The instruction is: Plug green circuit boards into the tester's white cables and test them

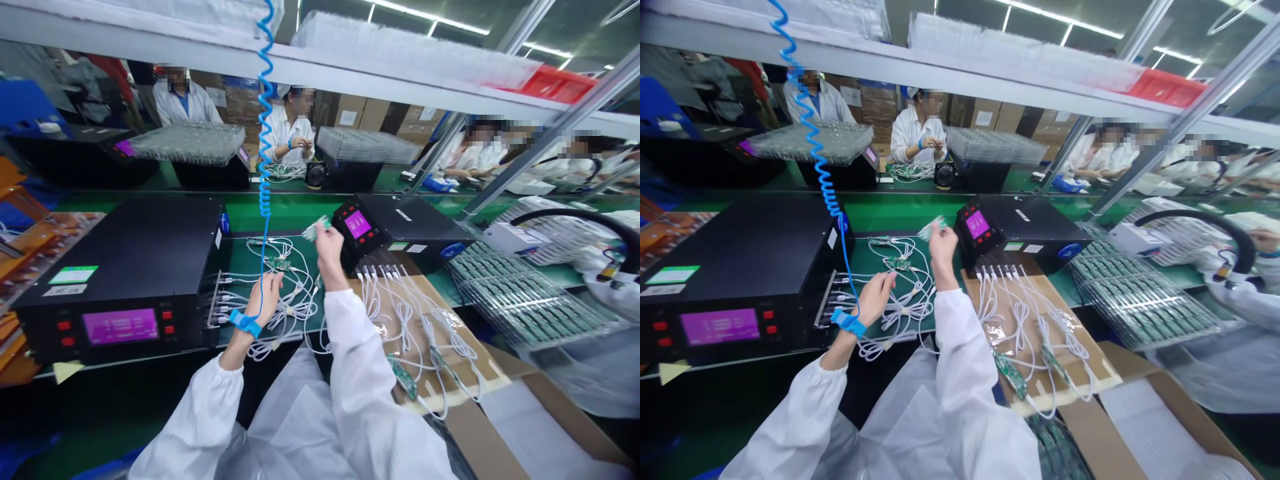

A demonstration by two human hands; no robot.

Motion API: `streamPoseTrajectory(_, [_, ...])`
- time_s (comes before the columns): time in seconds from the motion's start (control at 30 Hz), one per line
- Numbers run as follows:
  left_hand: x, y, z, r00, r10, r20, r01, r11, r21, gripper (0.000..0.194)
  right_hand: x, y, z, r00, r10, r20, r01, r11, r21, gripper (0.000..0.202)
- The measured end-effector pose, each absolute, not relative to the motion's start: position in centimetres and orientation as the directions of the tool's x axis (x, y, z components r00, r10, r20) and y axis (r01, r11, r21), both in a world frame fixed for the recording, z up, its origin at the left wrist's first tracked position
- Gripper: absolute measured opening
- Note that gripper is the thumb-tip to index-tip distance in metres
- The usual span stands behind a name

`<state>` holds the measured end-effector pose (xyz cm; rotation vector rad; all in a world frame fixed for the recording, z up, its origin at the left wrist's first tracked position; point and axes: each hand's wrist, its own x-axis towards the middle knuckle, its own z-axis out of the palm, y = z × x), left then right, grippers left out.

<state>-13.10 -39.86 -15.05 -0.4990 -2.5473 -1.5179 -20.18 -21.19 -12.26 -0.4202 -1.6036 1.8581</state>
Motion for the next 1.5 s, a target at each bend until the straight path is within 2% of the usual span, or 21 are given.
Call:
streamPoseTrajectory(0.07, [-13.4, -40.4, -16.0, -0.955, 0.203, 0.215, 0.287, 0.46, 0.84, 0.033, -21.6, -19.9, -12.3, -0.737, 0.66, 0.145, -0.274, -0.096, -0.957, 0.026])
streamPoseTrajectory(0.13, [-14.2, -40.8, -16.7, -0.978, 0.163, 0.128, 0.189, 0.442, 0.877, 0.026, -22.3, -19.8, -12.8, -0.824, 0.549, 0.142, -0.216, -0.072, -0.974, 0.018])
streamPoseTrajectory(0.17, [-14.8, -41.0, -16.9, -0.987, 0.137, 0.085, 0.135, 0.415, 0.9, 0.021, -22.4, -20.2, -13.3, -0.863, 0.483, 0.145, -0.163, 0.005, -0.987, 0.016])
streamPoseTrajectory(0.23, [-16.0, -41.1, -16.9, -0.996, 0.087, 0.023, 0.05, 0.33, 0.943, 0.012, -22.4, -21.5, -14.3, -0.918, 0.363, 0.16, -0.061, 0.271, -0.961, 0.019])
streamPoseTrajectory(0.33, [-17.3, -41.2, -16.2, -0.998, 0.059, -0.002, 0.006, 0.133, 0.991, 0.009, -21.8, -23.5, -15.6, -0.972, 0.111, 0.205, -0.076, 0.681, -0.728, 0.029])
streamPoseTrajectory(0.43, [-18.1, -41.8, -15.6, -0.998, 0.056, 0.025, 0.028, 0.053, 0.998, 0.008, -21.2, -24.5, -16.1, -0.98, -0.118, 0.158, -0.179, 0.869, -0.461, 0.033])
streamPoseTrajectory(0.53, [-18.7, -42.5, -15.5, -0.998, 0.036, 0.057, 0.064, 0.245, 0.967, 0.005, -21.0, -24.5, -15.8, -0.978, -0.176, 0.109, -0.204, 0.918, -0.341, 0.028])
streamPoseTrajectory(0.63, [-19.2, -42.5, -15.5, -0.995, 0.002, 0.102, 0.095, 0.384, 0.918, 0.001, -20.5, -24.0, -15.1, -0.965, -0.198, 0.171, -0.248, 0.902, -0.353, 0.024])
streamPoseTrajectory(0.67, [-19.3, -42.2, -15.5, -0.995, 0.0, 0.101, 0.093, 0.394, 0.915, 0.007, -20.2, -23.9, -14.9, -0.956, -0.204, 0.209, -0.269, 0.892, -0.362, 0.023])
streamPoseTrajectory(0.8, [-19.3, -40.6, -14.9, -0.994, 0.109, -0.025, 0.011, 0.317, 0.948, 0.035, -18.8, -23.5, -13.9, -0.914, -0.25, 0.32, -0.36, 0.863, -0.353, 0.022])
streamPoseTrajectory(0.93, [-18.7, -39.3, -14.7, -0.988, 0.152, -0.012, 0.001, 0.085, 0.996, 0.034, -17.7, -23.6, -13.6, -0.909, -0.254, 0.331, -0.353, 0.892, -0.283, 0.025])
streamPoseTrajectory(1.03, [-17.9, -38.9, -15.0, -0.99, 0.138, 0.034, 0.042, 0.056, 0.998, 0.035, -18.1, -23.5, -13.9, -0.916, -0.24, 0.323, -0.325, 0.913, -0.245, 0.028])
streamPoseTrajectory(1.13, [-16.7, -38.6, -15.5, -0.986, 0.134, 0.103, 0.118, 0.107, 0.987, 0.036, -19.3, -22.5, -14.0, -0.914, -0.105, 0.391, -0.255, 0.9, -0.355, 0.023])
streamPoseTrajectory(1.27, [-16.4, -37.3, -16.2, -0.982, 0.134, 0.13, 0.125, -0.044, 0.991, 0.032, -21.0, -20.3, -13.6, -0.871, 0.196, 0.45, -0.197, 0.698, -0.688, 0.018])
streamPoseTrajectory(1.33, [-17.1, -36.5, -16.4, -0.989, 0.093, 0.118, 0.112, -0.065, 0.992, 0.028, -21.2, -19.6, -13.2, -0.859, 0.228, 0.459, -0.262, 0.573, -0.776, 0.027])
streamPoseTrajectory(1.4, [-18.0, -35.7, -16.5, -0.988, 0.083, 0.133, 0.137, 0.048, 0.989, 0.026, -21.1, -19.4, -12.8, -0.87, 0.203, 0.449, -0.32, 0.46, -0.828, 0.037])
streamPoseTrajectory(1.5, [-19.1, -34.9, -16.2, -0.962, 0.205, 0.18, 0.228, 0.246, 0.942, 0.027, -20.9, -20.0, -12.8, -0.916, 0.186, 0.357, -0.299, 0.279, -0.913, 0.044])
